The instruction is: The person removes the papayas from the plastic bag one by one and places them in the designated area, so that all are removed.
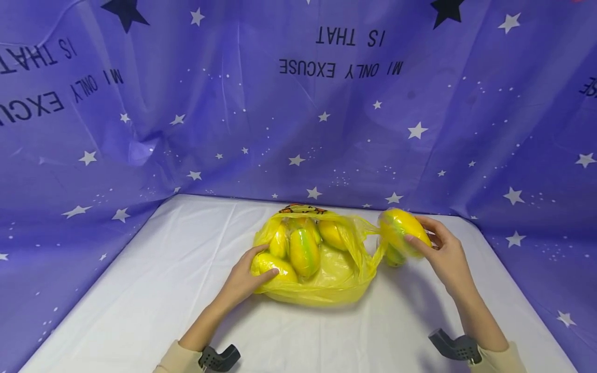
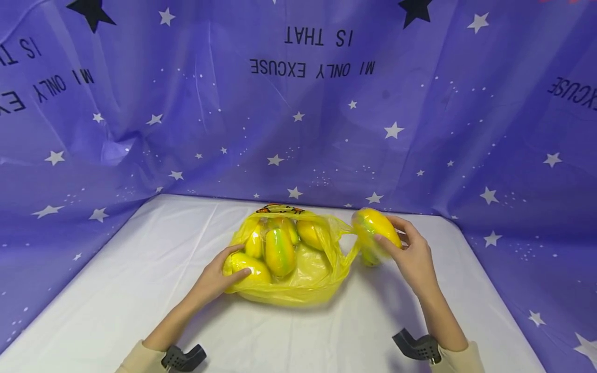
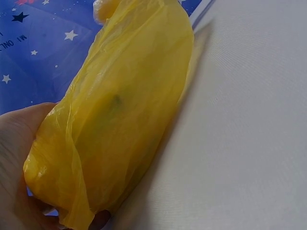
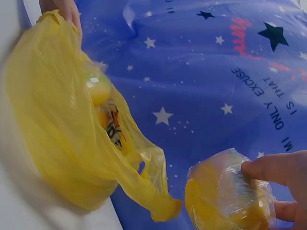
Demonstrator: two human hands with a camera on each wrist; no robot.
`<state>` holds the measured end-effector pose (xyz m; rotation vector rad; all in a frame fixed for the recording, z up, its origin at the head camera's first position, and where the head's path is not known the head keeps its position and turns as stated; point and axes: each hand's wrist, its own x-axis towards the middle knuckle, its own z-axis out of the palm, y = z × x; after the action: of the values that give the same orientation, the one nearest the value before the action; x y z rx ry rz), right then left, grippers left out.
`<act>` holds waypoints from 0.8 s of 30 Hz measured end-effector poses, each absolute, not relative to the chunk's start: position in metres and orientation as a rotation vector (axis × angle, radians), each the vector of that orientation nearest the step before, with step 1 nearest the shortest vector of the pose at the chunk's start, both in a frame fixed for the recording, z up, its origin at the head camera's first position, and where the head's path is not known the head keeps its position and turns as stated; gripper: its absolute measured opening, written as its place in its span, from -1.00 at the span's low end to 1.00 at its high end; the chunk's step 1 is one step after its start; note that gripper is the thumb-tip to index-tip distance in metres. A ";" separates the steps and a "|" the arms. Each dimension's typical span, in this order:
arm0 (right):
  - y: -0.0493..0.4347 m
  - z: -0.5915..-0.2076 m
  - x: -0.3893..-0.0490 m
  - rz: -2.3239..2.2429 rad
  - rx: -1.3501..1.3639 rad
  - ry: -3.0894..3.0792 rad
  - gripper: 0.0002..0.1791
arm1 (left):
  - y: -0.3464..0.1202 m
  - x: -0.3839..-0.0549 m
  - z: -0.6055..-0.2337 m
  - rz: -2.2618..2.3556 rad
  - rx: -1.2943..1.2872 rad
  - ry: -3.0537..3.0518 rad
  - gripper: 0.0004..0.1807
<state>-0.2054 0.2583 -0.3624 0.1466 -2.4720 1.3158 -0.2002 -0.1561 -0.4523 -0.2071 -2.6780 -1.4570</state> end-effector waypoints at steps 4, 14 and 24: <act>0.262 -0.361 -0.206 1.315 0.125 -2.466 -0.37 | -0.156 -0.200 -0.452 -1.469 -0.201 -2.678 -0.20; 0.272 -0.362 -0.208 1.275 0.074 -2.463 -0.35 | -0.157 -0.200 -0.453 -1.463 -0.212 -2.683 -0.20; 0.294 -0.366 -0.216 1.201 -0.048 -2.537 -0.27 | -0.156 -0.200 -0.451 -1.469 -0.212 -2.686 -0.20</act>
<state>-0.2159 0.2940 -0.3662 -0.0482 -2.5369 1.2015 -0.1999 -0.1555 -0.4510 -0.2118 -2.6864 -1.4686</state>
